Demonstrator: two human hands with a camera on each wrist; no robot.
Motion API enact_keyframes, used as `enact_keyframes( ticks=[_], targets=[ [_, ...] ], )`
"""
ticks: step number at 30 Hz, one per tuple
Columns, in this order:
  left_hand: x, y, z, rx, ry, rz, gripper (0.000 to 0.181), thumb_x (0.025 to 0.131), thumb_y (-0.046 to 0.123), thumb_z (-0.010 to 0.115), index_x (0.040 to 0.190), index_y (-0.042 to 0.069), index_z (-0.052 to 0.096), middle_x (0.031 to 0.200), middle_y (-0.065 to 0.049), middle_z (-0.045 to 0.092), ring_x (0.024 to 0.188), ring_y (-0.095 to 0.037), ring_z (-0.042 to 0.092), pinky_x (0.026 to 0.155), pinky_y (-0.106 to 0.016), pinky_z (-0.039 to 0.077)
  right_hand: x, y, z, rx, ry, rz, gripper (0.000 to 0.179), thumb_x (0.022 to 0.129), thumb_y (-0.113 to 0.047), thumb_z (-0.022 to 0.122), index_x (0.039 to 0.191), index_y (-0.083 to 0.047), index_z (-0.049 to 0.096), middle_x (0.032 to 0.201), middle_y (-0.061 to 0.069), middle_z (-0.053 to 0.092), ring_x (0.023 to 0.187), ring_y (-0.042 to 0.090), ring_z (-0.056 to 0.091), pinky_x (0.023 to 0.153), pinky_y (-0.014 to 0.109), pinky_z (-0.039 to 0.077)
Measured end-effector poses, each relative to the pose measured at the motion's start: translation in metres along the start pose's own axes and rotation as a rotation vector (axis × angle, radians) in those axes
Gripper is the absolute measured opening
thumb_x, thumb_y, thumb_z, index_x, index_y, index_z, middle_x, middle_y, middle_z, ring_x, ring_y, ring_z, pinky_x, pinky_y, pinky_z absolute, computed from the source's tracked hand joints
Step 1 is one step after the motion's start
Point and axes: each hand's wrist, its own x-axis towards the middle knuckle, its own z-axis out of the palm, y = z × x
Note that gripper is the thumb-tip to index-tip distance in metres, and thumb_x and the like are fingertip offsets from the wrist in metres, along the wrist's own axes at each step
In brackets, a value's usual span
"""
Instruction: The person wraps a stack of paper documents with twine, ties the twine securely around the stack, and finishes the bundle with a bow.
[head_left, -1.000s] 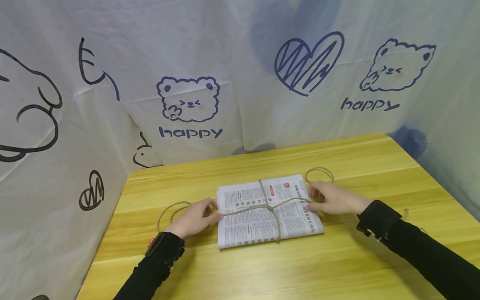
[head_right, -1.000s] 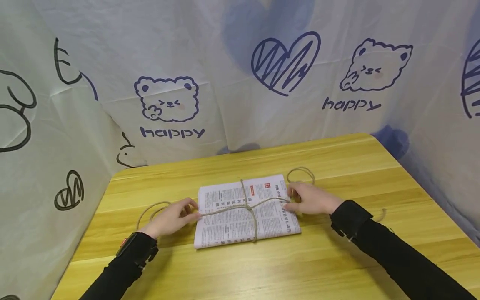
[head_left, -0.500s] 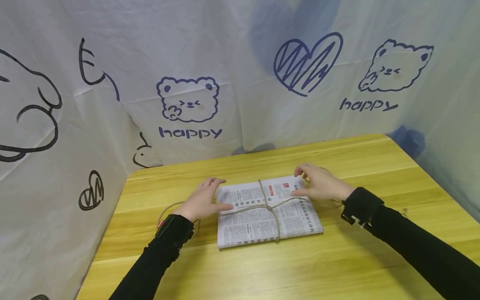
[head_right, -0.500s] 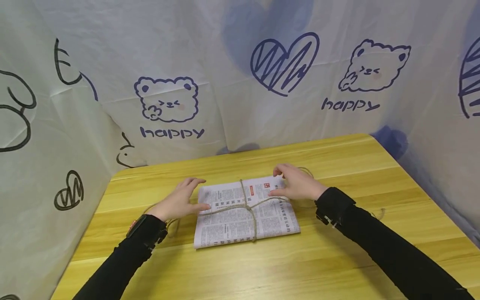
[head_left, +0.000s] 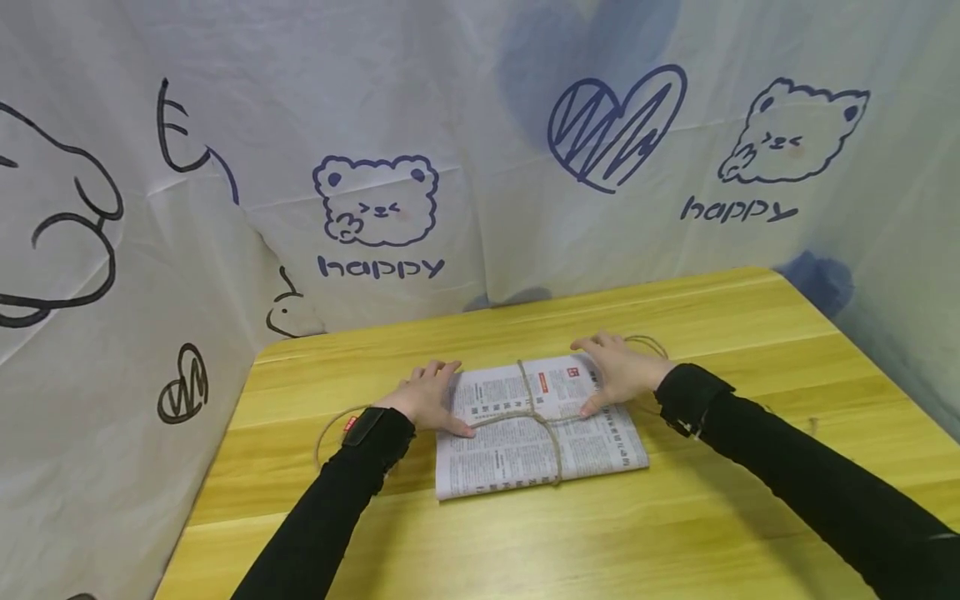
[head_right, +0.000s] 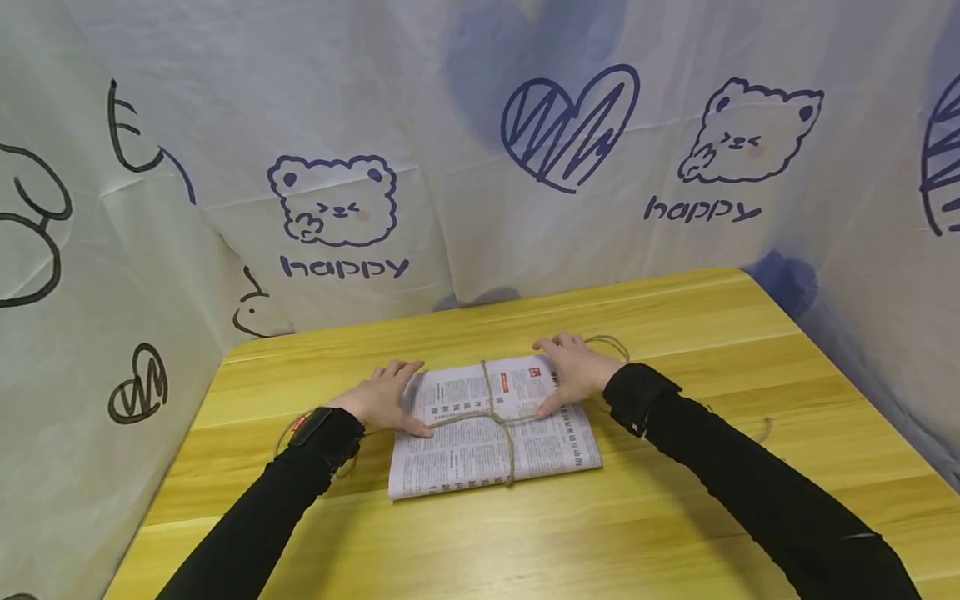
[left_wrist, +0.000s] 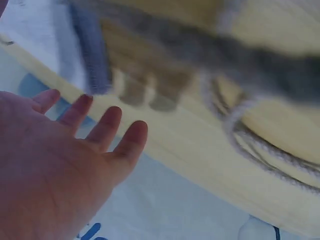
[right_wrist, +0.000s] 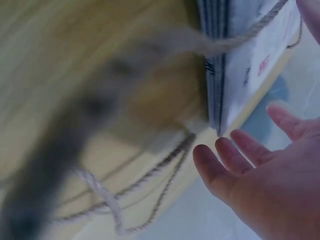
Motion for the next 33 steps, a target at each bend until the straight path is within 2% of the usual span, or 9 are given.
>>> enact_keyframes(
  ticks=[7, 12, 18, 22, 26, 30, 33],
  targets=[
    [0.011, -0.009, 0.006, 0.025, 0.041, -0.005, 0.111, 0.070, 0.054, 0.088, 0.158, 0.015, 0.031, 0.157, -0.017, 0.035, 0.142, -0.043, 0.036, 0.112, -0.057, 0.039, 0.006, 0.008, 0.001, 0.011, -0.033, -0.009, 0.110, 0.068, -0.046, 0.092, 0.151, -0.001, 0.037, 0.134, 0.027, 0.048, 0.123, 0.044, 0.047, 0.103, 0.059, 0.043],
    [0.013, -0.004, 0.003, 0.027, 0.054, -0.016, 0.109, 0.066, 0.049, 0.092, 0.152, 0.012, 0.038, 0.151, -0.018, 0.039, 0.133, -0.042, 0.041, 0.106, -0.054, 0.045, 0.009, 0.010, -0.004, 0.070, -0.059, 0.042, 0.107, 0.071, -0.047, 0.091, 0.152, -0.002, 0.037, 0.132, 0.026, 0.049, 0.118, 0.039, 0.051, 0.101, 0.058, 0.046],
    [0.015, 0.005, 0.002, 0.029, 0.041, -0.069, 0.108, 0.062, 0.045, 0.095, 0.149, 0.011, 0.041, 0.147, -0.017, 0.041, 0.128, -0.038, 0.042, 0.103, -0.049, 0.047, 0.012, 0.009, -0.008, 0.048, -0.098, 0.043, 0.107, 0.072, -0.049, 0.089, 0.151, 0.001, 0.038, 0.133, 0.029, 0.049, 0.117, 0.041, 0.051, 0.101, 0.057, 0.046],
    [0.017, 0.009, 0.000, 0.020, 0.044, -0.085, 0.109, 0.060, 0.041, 0.097, 0.148, 0.011, 0.042, 0.146, -0.016, 0.040, 0.128, -0.036, 0.041, 0.103, -0.047, 0.047, 0.013, 0.008, -0.013, 0.058, -0.134, 0.073, 0.106, 0.074, -0.051, 0.087, 0.154, -0.002, 0.036, 0.142, 0.032, 0.046, 0.129, 0.047, 0.048, 0.106, 0.062, 0.042],
    [0.017, 0.012, -0.002, 0.058, 0.032, -0.095, 0.112, 0.059, 0.042, 0.098, 0.148, 0.008, 0.040, 0.145, -0.017, 0.039, 0.126, -0.036, 0.043, 0.104, -0.045, 0.046, 0.016, 0.008, -0.011, 0.024, -0.140, 0.081, 0.103, 0.078, -0.060, 0.080, 0.154, -0.005, 0.037, 0.148, 0.030, 0.043, 0.136, 0.049, 0.043, 0.108, 0.064, 0.039],
    [0.016, 0.015, -0.004, 0.110, 0.010, -0.110, 0.114, 0.059, 0.044, 0.097, 0.149, 0.005, 0.037, 0.145, -0.018, 0.039, 0.128, -0.036, 0.044, 0.105, -0.045, 0.046, 0.018, 0.008, -0.002, -0.023, -0.103, 0.051, 0.103, 0.077, -0.062, 0.080, 0.151, -0.003, 0.041, 0.139, 0.026, 0.048, 0.121, 0.043, 0.048, 0.101, 0.057, 0.044],
    [0.017, 0.016, -0.004, 0.125, 0.002, -0.118, 0.116, 0.059, 0.045, 0.097, 0.150, 0.006, 0.036, 0.148, -0.018, 0.038, 0.132, -0.037, 0.043, 0.107, -0.046, 0.046, 0.019, 0.007, 0.003, -0.026, -0.074, 0.053, 0.101, 0.075, -0.058, 0.083, 0.149, -0.002, 0.044, 0.133, 0.024, 0.048, 0.111, 0.037, 0.046, 0.094, 0.052, 0.044]
  ],
)
